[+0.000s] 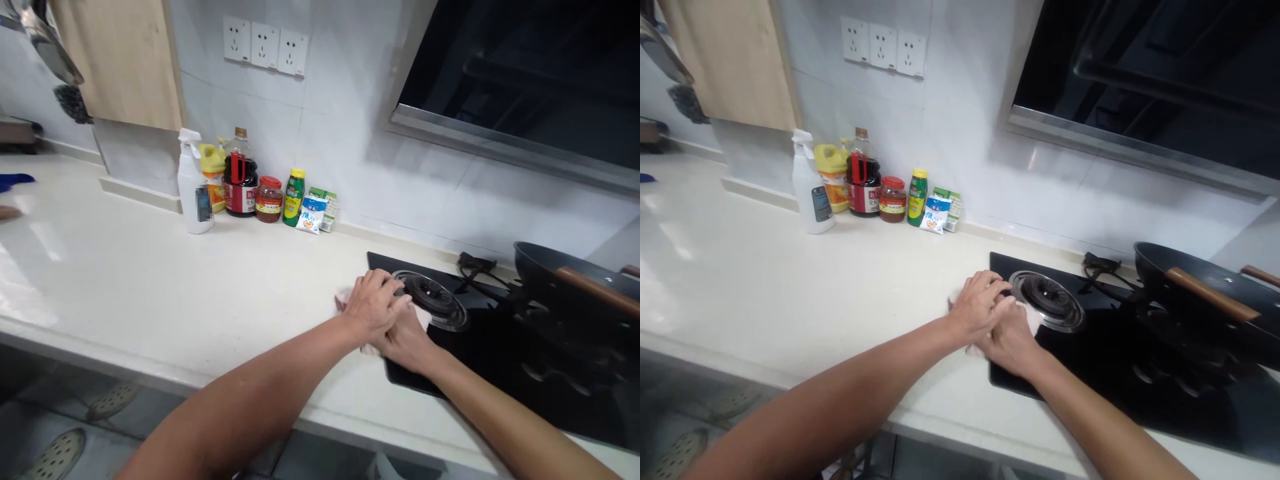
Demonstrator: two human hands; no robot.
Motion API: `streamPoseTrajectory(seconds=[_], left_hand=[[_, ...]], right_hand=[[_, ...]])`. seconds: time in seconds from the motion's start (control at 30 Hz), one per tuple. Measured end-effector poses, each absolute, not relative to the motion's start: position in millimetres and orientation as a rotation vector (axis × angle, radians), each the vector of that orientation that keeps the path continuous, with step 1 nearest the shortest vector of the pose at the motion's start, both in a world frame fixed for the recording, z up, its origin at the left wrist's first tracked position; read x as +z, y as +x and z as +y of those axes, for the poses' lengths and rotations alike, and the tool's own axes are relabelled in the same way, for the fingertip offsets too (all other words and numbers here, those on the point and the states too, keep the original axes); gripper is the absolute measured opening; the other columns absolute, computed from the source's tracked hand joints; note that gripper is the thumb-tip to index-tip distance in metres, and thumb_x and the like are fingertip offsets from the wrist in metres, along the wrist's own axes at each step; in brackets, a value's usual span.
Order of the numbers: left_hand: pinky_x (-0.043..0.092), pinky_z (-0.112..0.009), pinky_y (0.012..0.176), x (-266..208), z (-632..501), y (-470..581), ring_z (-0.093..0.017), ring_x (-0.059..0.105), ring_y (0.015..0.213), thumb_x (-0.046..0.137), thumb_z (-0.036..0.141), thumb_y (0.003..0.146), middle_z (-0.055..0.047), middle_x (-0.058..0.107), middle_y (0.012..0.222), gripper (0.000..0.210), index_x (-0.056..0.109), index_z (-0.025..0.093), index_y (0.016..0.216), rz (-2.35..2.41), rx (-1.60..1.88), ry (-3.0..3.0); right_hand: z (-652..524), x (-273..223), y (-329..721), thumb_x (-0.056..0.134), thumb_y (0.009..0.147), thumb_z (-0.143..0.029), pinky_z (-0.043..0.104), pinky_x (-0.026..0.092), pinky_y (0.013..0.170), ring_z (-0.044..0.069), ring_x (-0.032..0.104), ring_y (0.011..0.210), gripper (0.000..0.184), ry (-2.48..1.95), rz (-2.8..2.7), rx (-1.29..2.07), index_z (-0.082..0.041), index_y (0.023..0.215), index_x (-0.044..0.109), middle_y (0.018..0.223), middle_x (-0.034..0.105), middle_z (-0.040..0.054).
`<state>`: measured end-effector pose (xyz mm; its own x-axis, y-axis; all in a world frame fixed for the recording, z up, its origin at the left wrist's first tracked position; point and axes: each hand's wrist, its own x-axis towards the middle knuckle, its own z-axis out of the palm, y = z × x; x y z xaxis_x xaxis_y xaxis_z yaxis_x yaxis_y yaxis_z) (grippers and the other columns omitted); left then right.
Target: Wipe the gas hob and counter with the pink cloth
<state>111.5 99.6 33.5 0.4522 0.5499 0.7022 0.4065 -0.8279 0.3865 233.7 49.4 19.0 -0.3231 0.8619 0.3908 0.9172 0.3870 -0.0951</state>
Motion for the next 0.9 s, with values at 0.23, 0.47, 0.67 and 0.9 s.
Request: streamPoseTrajectory(seconds=[0.23,0.47,0.67,0.9], left_hand=[[0.046,-0.039,0.097,29,101,112,-0.022,0.056,0.109,0.054,0.038,0.101,-0.006,0.062,0.114,0.022,0.068,0.022,0.107,0.817,1.27,2.49],[0.046,-0.039,0.095,24,99,113,-0.021,0.055,0.105,0.052,0.039,0.101,-0.005,0.06,0.112,0.024,0.068,0.022,0.108,0.778,1.168,2.503],[0.046,-0.039,0.096,22,101,113,-0.021,0.055,0.105,0.052,0.039,0.101,-0.005,0.06,0.111,0.024,0.069,0.023,0.108,0.76,1.115,2.497],[0.047,-0.038,0.094,29,95,111,-0.021,0.057,0.104,0.053,0.038,0.101,-0.006,0.062,0.109,0.025,0.071,0.021,0.106,0.759,1.052,2.516]], right_hand=[[-32,5,280,0.052,0.097,-0.043,0.052,0.041,0.105,0.03,0.046,0.128,0.035,-1.544,-2.297,-0.228,-0.029,0.128,0.058,0.141,0.05,0.0111],[-10,-5,395,0.035,0.1,-0.054,0.055,0.048,0.088,0.034,0.057,0.106,0.049,-2.262,-1.898,-0.617,-0.026,0.131,0.06,0.129,0.057,0.0149],[17,6,419,0.024,0.1,-0.056,0.06,0.044,0.089,0.039,0.058,0.108,0.058,-2.694,-1.645,-0.576,-0.023,0.135,0.057,0.123,0.058,0.0177],[62,14,462,0.026,0.096,-0.059,0.061,0.041,0.095,0.045,0.053,0.122,0.065,-2.83,-1.252,-0.221,-0.019,0.134,0.06,0.135,0.054,0.0252]])
